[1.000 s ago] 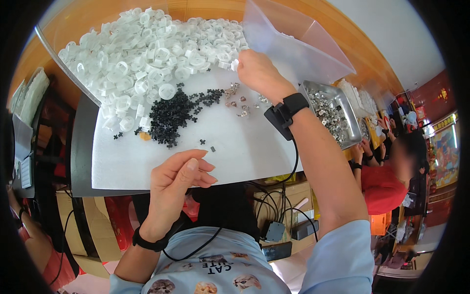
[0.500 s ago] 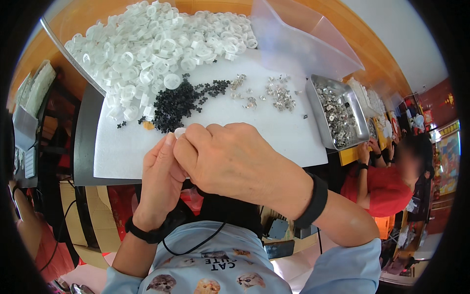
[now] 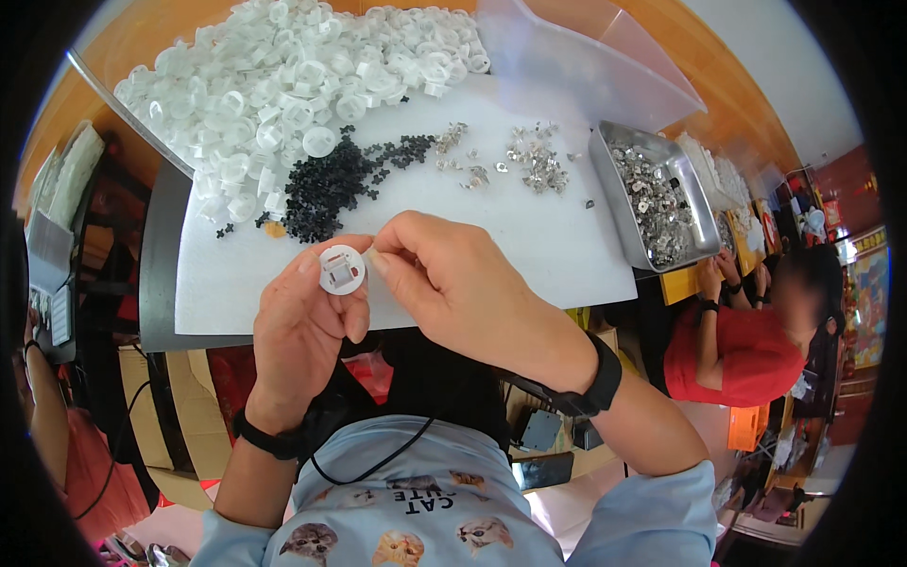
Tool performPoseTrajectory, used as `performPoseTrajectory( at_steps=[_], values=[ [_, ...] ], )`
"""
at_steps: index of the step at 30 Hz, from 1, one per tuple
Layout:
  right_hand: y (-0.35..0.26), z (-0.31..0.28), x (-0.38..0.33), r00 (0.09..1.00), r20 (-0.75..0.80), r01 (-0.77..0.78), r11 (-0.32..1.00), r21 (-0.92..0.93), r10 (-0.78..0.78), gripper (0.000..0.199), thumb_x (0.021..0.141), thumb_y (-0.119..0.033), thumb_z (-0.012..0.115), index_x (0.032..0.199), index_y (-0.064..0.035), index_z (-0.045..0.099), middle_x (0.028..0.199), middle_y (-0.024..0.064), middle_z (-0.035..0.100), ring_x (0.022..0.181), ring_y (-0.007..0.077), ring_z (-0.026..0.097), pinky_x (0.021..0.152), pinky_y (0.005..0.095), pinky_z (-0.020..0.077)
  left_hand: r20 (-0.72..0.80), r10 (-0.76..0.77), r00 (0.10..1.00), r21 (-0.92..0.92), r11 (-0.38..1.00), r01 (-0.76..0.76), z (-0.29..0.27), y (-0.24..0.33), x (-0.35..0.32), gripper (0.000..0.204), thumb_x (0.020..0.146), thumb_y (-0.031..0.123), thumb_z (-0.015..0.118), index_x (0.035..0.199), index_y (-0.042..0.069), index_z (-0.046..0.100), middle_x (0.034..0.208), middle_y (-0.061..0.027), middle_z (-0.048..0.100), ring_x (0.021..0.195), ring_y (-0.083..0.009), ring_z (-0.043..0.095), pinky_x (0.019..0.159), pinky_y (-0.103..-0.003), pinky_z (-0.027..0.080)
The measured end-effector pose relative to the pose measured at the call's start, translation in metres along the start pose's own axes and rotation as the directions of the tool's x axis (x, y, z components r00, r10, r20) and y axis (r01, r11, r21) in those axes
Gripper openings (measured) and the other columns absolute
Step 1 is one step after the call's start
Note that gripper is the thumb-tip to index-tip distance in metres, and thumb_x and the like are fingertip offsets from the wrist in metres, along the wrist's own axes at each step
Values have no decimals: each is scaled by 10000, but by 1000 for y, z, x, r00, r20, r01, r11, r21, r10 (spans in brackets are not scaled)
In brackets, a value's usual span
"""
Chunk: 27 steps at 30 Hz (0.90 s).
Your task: Assembling small plastic and metal components into a white plastic housing.
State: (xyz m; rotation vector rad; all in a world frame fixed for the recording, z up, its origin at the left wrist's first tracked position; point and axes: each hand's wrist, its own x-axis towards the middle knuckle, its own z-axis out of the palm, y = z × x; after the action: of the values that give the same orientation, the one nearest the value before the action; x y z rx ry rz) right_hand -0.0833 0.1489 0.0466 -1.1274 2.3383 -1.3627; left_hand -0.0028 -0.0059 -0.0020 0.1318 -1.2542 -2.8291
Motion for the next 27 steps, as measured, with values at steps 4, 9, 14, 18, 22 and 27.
performPoseTrajectory(
  at_steps=[4,9,14,18,22,27],
  values=[
    [2,5,0,968,124,-246,916,316,217,170,948,-151,538,856,-11,566,677,-64,471,612,2,378,504,190,307,-6,-19,1000,19,1000,19,1,-1,3,439,992,269,349,1180,-92,513,819,-98,578,580,-133,524,521,-242,421],
    [-2,5,4,957,169,-282,887,367,234,186,937,-132,525,828,19,524,652,46,597,583,49,459,504,237,377,1,-36,999,30,999,36,3,0,2,457,995,319,406,1190,-74,532,830,-82,584,607,-117,510,560,-227,412],
    [11,10,-2,990,59,-138,920,368,125,196,938,-146,532,836,19,507,659,57,597,591,63,468,525,242,398,34,-46,998,61,997,43,2,2,0,423,986,285,443,1193,-72,534,875,-100,605,619,-123,530,570,-232,435],
    [15,-1,1,996,47,-82,968,237,73,156,931,-138,532,865,2,519,653,37,531,605,75,454,545,242,404,65,-49,997,110,993,41,-1,1,0,370,955,191,500,1231,-56,521,955,-116,620,662,-122,553,603,-239,462],
    [25,-46,18,984,-58,-169,985,44,171,123,911,-119,516,874,-5,541,662,31,492,619,99,474,565,266,412,30,-12,999,101,995,9,-4,-2,1,394,914,114,518,1262,-69,487,1045,-195,632,681,-133,584,624,-244,495],
    [58,-89,26,980,-105,-196,912,-360,169,111,870,-82,497,875,15,551,696,129,556,644,238,554,602,339,439,-20,8,1000,118,993,-6,2,-4,0,359,911,93,507,1233,-65,510,1064,-194,629,779,-156,632,723,-275,530]
  ],
)
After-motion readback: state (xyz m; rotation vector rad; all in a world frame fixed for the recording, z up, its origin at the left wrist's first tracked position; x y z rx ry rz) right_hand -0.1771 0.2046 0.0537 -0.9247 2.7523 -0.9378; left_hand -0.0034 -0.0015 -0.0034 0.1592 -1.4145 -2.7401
